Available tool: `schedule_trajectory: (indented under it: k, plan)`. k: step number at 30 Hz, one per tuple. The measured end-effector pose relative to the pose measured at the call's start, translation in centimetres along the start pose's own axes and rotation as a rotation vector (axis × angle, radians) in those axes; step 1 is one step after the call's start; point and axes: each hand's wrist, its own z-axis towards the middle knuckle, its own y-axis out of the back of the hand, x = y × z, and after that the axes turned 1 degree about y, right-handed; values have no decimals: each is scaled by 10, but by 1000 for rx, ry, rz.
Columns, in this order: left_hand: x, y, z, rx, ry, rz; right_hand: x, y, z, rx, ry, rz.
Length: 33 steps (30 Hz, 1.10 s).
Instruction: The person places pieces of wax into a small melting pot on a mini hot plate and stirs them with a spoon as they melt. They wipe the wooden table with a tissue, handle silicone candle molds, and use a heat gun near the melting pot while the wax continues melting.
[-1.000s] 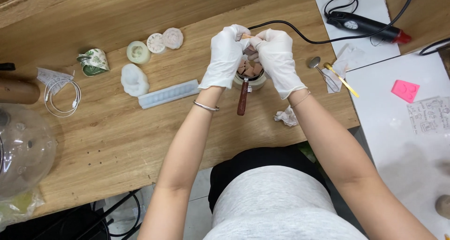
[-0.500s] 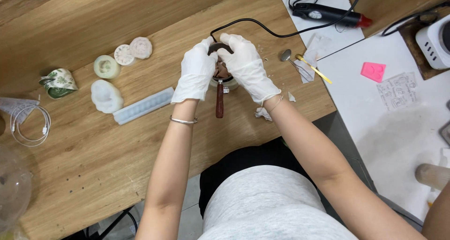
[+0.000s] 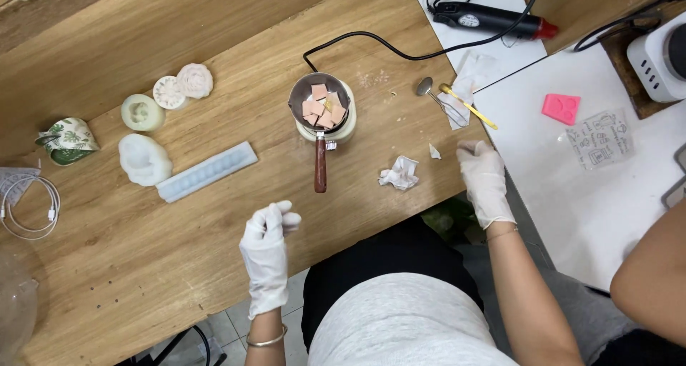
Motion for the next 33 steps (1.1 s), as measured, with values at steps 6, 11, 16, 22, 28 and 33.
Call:
schedule_trajectory:
  k: [6, 11, 16, 22, 28, 33]
  plan:
    - [8, -17, -25, 120, -304, 255, 10, -30, -3, 142, 156, -162]
    - [0, -53, -21, 280, -554, 424, 22, -67, -5, 449, 167, -389]
    - [-3, -76, -21, 382, -667, 518, -14, -100, -8, 468, 199, -592]
    - [-13, -88, -14, 492, -440, 769, 6, -79, -12, 606, 57, -94]
    - [-1, -88, -15, 575, -305, 948, 33, -9, 35, 187, 68, 161]
    - [-13, -109, -10, 645, -358, 976, -61, -3, 135, -213, 405, -387]
